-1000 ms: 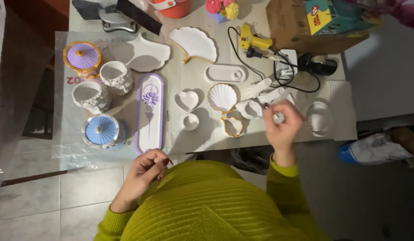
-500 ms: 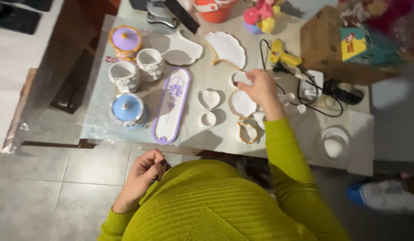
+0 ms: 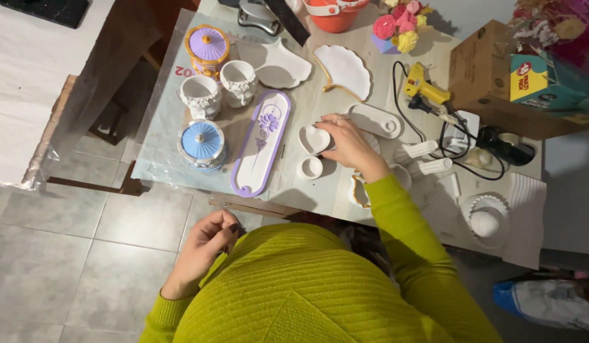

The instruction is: Apply gold leaf or pigment to the interior of a candle holder using a brush.

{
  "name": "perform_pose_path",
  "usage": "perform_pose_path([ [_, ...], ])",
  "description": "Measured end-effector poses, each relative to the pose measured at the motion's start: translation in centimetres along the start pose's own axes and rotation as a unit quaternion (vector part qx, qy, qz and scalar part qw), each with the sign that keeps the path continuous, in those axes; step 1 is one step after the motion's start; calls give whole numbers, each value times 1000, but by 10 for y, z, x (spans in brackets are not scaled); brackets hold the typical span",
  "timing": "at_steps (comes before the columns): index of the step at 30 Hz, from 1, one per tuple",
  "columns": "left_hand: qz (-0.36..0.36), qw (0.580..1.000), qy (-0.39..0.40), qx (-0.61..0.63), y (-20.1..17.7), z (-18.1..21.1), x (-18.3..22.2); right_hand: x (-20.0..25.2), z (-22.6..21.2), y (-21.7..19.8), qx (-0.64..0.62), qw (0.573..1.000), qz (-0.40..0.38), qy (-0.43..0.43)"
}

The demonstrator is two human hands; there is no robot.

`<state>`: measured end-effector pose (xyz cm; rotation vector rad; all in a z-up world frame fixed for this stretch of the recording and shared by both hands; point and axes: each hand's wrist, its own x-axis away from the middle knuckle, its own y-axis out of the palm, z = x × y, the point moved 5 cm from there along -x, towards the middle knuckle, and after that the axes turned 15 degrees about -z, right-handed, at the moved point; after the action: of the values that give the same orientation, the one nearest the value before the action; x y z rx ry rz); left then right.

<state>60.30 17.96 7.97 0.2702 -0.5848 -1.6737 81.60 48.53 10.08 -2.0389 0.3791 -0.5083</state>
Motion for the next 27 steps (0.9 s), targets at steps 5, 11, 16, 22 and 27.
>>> perform_pose_path([
  [5,-20,1000,-12,-11,3,3,-10,-2,-2,-6,8,1000,1,14],
  [11,-40,998,31,-43,12,7,-44,31,-42,-29,-25,995,90,44],
  [16,-119,980,94,126,56,28,-82,58,-154,-28,-10,985,90,-149],
  [22,-19,945,-14,326,63,-22,-88,64,-192,-7,116,965,29,-232],
  [27,12,950,-26,312,66,-39,-75,74,-189,-5,119,964,2,-237],
])
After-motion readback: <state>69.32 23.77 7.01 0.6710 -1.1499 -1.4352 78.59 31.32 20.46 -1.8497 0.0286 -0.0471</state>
